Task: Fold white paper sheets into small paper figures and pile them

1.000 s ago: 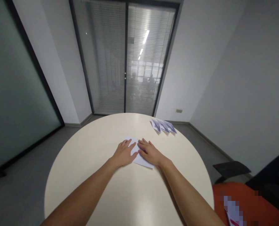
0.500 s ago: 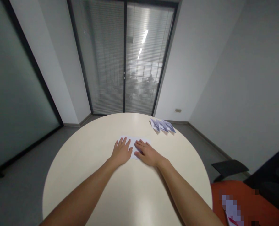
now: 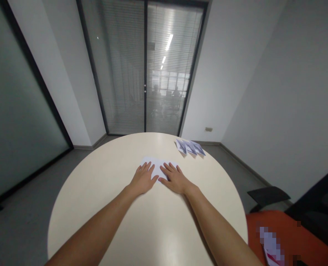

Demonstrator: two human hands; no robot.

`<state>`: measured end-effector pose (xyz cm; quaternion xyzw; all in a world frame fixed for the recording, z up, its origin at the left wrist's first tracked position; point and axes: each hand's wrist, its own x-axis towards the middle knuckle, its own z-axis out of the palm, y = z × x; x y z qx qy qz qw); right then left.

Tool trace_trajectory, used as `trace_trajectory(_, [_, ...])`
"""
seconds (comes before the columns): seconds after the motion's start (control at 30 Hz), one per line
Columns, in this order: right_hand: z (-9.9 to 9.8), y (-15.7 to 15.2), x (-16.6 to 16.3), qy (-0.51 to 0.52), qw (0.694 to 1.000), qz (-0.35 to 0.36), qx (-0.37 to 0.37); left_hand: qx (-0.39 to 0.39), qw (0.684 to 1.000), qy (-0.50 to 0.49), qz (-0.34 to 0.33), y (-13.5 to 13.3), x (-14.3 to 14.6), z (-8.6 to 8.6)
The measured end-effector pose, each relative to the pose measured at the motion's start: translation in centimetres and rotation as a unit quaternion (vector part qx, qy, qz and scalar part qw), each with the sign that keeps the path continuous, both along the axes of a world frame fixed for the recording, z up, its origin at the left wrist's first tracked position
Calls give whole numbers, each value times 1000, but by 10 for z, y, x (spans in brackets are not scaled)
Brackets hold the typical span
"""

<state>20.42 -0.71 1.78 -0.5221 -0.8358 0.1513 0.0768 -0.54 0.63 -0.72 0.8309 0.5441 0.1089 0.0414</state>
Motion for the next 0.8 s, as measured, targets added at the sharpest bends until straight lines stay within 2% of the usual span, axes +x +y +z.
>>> trace_trajectory(0.17, [1,0,0,-1,1000,16,-18,16,1000,4,4,7,-8,3])
trace_trajectory(0.4, [6,2,10,-15,999,-3,-47,-27,1000,7,9,15,-22,4])
trace_trajectory(0.53, [10,2,17,-31,997,-25,-73,29,999,8,31,13,-24,9])
trace_trajectory(0.6, [10,1,18,-33,996,-37,-70,56,998,-9,0,9,-21,13])
trace_trajectory(0.67, [10,1,18,-29,997,-46,-58,52,997,-34,-51,4,-17,15])
trace_trajectory(0.73, [8,1,17,-23,997,-50,-47,12,996,-43,-83,1,-13,15])
trace_trajectory(0.8, [7,2,18,-19,997,-50,-47,-34,996,-32,-82,-1,-12,13])
